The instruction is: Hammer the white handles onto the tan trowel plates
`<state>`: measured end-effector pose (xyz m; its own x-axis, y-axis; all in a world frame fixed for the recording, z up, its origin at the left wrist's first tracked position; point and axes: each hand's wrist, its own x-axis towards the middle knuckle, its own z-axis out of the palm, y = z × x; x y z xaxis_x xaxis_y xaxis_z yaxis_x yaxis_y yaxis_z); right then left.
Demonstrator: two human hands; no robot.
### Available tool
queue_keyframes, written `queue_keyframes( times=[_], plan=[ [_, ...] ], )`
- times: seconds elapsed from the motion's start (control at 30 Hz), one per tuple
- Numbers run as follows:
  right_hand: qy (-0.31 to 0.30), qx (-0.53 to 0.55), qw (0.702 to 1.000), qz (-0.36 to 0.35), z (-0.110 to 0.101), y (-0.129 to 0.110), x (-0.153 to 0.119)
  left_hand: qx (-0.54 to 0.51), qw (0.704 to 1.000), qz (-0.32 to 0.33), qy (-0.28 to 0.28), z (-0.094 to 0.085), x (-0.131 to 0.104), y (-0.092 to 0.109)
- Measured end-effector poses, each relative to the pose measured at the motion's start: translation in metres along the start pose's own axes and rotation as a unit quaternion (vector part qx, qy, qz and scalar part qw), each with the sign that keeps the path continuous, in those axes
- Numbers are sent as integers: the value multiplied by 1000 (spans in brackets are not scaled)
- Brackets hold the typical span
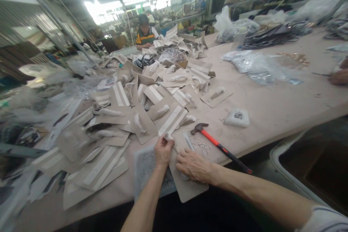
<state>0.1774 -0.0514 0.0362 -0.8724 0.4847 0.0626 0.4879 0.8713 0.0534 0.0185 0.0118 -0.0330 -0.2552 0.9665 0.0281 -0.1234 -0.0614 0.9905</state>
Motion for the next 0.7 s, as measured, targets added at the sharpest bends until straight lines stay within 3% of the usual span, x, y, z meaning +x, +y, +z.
queue_keyframes(
  times=[0.07,0.13,0.27,0.37,0.5,0.7],
  plan=[
    [5,-42,996,80,-4,-4,7,-58,996,-13,69,-4,7,8],
    [-2,-54,984,170,-12,-5,11,-80,990,16,115,-13,14,24],
    [-44,41,941,334,-28,1,15,-37,983,123,128,-30,20,62],
    [-48,136,896,419,-27,4,18,-12,986,134,94,-30,14,72],
    [-20,173,876,450,-10,-1,23,12,995,98,2,-14,2,55],
    [16,196,882,428,10,-14,23,-3,995,48,-92,12,3,17]
  ],
)
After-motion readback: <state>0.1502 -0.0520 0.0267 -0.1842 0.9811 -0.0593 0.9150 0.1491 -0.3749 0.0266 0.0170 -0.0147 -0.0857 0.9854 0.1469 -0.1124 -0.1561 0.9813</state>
